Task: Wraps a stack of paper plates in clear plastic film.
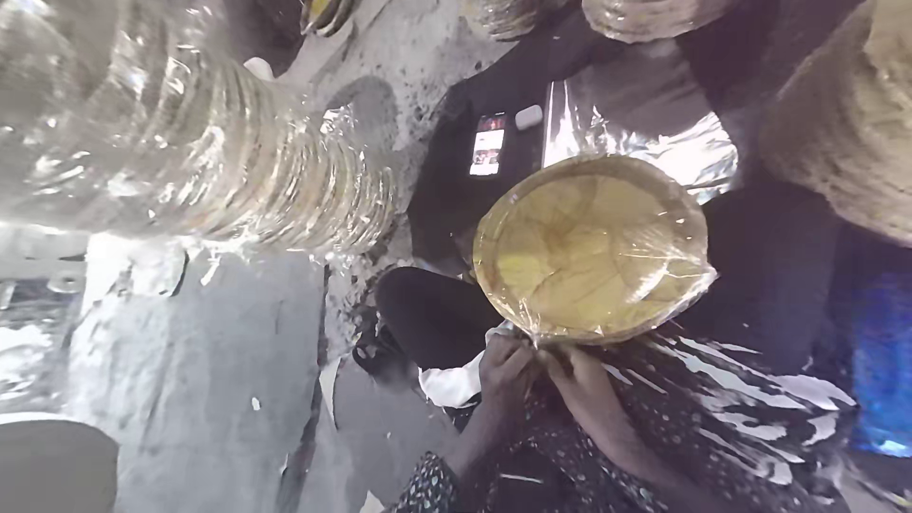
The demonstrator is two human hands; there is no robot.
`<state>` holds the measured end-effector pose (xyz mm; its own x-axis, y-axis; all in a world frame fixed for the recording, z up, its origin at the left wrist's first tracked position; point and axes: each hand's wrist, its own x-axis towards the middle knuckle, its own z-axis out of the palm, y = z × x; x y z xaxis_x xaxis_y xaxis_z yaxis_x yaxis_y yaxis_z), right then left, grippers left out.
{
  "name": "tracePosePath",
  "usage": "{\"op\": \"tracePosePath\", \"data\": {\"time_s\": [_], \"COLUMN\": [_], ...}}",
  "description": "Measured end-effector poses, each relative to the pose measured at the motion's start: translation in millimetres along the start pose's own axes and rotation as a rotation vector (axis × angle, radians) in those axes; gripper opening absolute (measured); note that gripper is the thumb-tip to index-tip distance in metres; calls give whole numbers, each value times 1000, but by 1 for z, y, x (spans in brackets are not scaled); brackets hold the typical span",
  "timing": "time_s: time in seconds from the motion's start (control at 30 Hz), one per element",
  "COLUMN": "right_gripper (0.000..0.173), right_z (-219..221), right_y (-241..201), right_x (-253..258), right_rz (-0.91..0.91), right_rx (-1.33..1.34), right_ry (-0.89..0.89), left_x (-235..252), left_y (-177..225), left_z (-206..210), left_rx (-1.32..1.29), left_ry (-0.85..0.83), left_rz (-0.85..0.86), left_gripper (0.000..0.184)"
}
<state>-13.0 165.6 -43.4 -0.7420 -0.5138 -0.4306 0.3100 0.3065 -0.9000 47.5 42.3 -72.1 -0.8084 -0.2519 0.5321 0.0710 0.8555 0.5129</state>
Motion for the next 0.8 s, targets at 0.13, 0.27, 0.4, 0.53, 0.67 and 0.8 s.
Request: {"op": "tracePosePath", "data": {"time_s": [0.13,0.27,0.4,0.53,0.67,0.8], "right_gripper": [17,12,13,9,11,15], "right_z": [4,3,4,13,15,14], "right_y": [-3,5,11,14,17,25], "right_x": [4,8,12,14,14,13], "right_rz": [221,281,236,190,153,116], "right_rx": [220,357,439,484,447,430], "right_ry": [26,54,46,139,137,138], "left_x": [-10,-11,-24,-30,-23,-7], "left_y": [-9,-19,-18,7,19,19], "left_z": [5,-9,-15,-14,-1,10], "left_rx": [-154,-289,-398,-471,-697,-611], "left_ry": [-11,-234,-136,16,-63,-21], "left_rz": [85,53,-306,-780,-887,-905], "left_gripper": [17,5,35,45,22,17]}}
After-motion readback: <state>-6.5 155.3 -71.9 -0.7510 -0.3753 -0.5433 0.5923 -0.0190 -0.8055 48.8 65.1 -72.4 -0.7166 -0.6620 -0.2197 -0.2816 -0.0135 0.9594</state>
